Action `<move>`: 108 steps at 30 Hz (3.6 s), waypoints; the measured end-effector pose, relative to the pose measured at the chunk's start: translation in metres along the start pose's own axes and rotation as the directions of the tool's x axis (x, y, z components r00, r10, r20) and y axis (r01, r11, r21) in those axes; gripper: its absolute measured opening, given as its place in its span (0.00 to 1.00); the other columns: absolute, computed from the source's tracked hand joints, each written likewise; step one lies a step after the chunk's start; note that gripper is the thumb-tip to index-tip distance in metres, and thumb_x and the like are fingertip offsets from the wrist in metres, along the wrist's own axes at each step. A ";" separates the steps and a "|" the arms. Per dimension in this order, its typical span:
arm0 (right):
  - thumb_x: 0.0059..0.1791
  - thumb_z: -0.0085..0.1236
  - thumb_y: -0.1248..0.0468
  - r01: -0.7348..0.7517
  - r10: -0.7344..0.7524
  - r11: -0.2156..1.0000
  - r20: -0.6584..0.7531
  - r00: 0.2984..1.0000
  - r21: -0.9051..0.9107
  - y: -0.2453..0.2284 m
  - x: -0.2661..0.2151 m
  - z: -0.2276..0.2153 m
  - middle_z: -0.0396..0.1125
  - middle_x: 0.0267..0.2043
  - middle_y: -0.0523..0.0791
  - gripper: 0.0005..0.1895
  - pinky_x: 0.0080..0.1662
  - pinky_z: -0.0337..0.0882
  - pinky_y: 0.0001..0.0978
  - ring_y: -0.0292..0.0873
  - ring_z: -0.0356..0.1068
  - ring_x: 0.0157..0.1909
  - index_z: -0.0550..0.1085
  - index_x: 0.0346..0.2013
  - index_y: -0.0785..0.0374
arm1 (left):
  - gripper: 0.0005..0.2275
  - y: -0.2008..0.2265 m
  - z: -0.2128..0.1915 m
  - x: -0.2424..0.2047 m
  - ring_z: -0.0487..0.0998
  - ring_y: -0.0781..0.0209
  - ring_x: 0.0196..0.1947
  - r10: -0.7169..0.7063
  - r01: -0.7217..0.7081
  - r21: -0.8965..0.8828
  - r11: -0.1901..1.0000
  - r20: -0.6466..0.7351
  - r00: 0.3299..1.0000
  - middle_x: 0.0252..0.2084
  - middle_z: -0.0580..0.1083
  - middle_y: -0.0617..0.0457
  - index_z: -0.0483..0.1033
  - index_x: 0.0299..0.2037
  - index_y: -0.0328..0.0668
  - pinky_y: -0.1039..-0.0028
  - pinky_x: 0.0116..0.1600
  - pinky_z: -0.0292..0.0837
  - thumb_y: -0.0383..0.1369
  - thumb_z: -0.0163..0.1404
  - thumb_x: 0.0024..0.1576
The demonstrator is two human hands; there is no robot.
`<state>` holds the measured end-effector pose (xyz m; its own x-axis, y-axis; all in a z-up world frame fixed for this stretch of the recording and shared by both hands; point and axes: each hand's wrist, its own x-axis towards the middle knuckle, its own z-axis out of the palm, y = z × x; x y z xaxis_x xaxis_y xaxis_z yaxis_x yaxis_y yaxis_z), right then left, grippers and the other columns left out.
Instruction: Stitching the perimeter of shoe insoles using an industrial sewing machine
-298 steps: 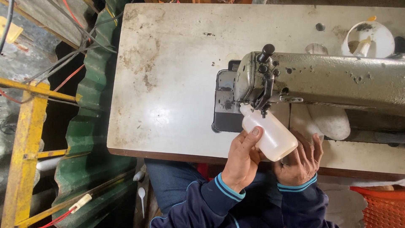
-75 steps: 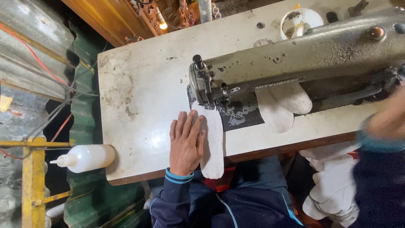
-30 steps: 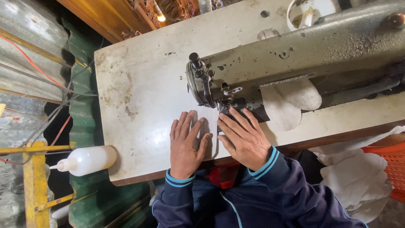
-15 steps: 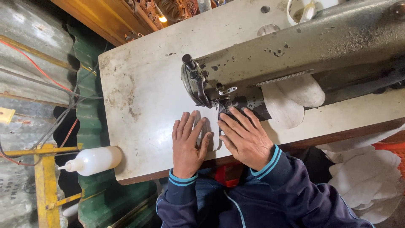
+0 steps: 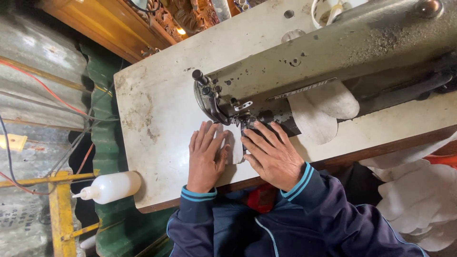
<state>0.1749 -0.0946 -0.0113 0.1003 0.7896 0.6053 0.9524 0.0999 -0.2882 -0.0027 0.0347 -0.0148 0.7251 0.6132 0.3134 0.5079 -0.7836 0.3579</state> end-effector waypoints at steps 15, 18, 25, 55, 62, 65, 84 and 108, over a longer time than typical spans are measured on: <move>0.53 0.51 0.47 0.015 -0.015 1.000 0.070 0.997 -0.001 0.003 -0.003 0.001 0.69 0.61 0.47 0.22 0.70 0.55 0.59 0.54 0.62 0.69 0.75 0.57 0.54 | 0.23 -0.025 0.016 0.010 0.48 0.47 0.77 -0.045 0.040 0.043 0.998 0.117 0.992 0.74 0.61 0.51 0.70 0.67 0.56 0.50 0.77 0.37 0.50 0.43 0.64; 0.54 0.51 0.48 0.010 -0.009 1.000 0.084 0.996 -0.012 0.003 -0.003 0.001 0.69 0.61 0.48 0.22 0.70 0.55 0.58 0.54 0.62 0.69 0.75 0.57 0.55 | 0.25 -0.020 0.010 0.010 0.48 0.47 0.78 -0.053 0.051 0.016 0.999 0.136 0.989 0.75 0.59 0.51 0.69 0.68 0.57 0.49 0.77 0.36 0.54 0.43 0.62; 0.53 0.52 0.50 -0.011 0.012 1.000 0.061 0.998 -0.014 0.001 0.000 0.000 0.69 0.61 0.47 0.22 0.69 0.56 0.56 0.53 0.63 0.69 0.75 0.58 0.57 | 0.26 -0.022 0.013 0.011 0.47 0.47 0.78 -0.052 0.048 0.031 0.998 0.147 0.988 0.76 0.57 0.51 0.69 0.67 0.59 0.48 0.77 0.36 0.55 0.43 0.62; 0.54 0.51 0.49 -0.080 0.083 0.996 0.070 0.994 -0.050 -0.006 0.005 0.009 0.68 0.58 0.49 0.22 0.70 0.54 0.56 0.53 0.62 0.68 0.75 0.56 0.58 | 0.19 -0.034 0.024 0.036 0.48 0.49 0.78 -0.130 0.114 0.104 0.988 0.155 0.979 0.76 0.57 0.55 0.79 0.53 0.66 0.49 0.77 0.34 0.54 0.35 0.67; 0.55 0.48 0.48 -0.094 0.097 0.995 0.118 0.988 -0.037 -0.002 0.001 0.011 0.67 0.59 0.49 0.23 0.70 0.52 0.56 0.53 0.59 0.70 0.74 0.58 0.56 | 0.17 -0.019 0.012 0.032 0.48 0.45 0.77 -0.161 0.149 0.090 0.985 0.147 0.976 0.76 0.56 0.51 0.81 0.47 0.66 0.47 0.76 0.36 0.53 0.38 0.66; 0.55 0.48 0.48 -0.097 0.099 0.995 0.127 0.987 -0.021 -0.001 0.000 0.013 0.66 0.61 0.50 0.23 0.70 0.51 0.56 0.54 0.58 0.71 0.73 0.59 0.56 | 0.16 -0.018 0.012 0.024 0.48 0.43 0.77 -0.191 0.178 0.103 0.979 0.133 0.973 0.76 0.56 0.48 0.80 0.49 0.66 0.45 0.75 0.37 0.52 0.38 0.66; 0.55 0.49 0.49 -0.096 0.096 0.995 0.094 0.991 -0.001 0.000 -0.001 0.008 0.66 0.62 0.50 0.22 0.70 0.52 0.57 0.54 0.58 0.71 0.73 0.59 0.56 | 0.18 0.007 0.013 -0.003 0.57 0.44 0.74 -0.189 0.186 0.177 0.967 -0.001 0.982 0.71 0.65 0.46 0.76 0.62 0.61 0.47 0.75 0.42 0.48 0.45 0.65; 0.55 0.51 0.57 -0.057 0.059 0.998 0.101 0.993 -0.029 0.001 0.005 -0.002 0.68 0.63 0.49 0.17 0.70 0.56 0.51 0.52 0.59 0.71 0.75 0.55 0.60 | 0.24 0.101 -0.024 -0.041 0.63 0.36 0.68 -0.064 0.053 0.120 0.991 0.092 0.994 0.69 0.65 0.39 0.67 0.63 0.31 0.47 0.68 0.60 0.40 0.53 0.62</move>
<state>0.1770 -0.0916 -0.0067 0.1269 0.8514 0.5089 0.9530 0.0377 -0.3007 0.0073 -0.0670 0.0294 0.7308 0.6504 0.2073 0.5978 -0.7563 0.2656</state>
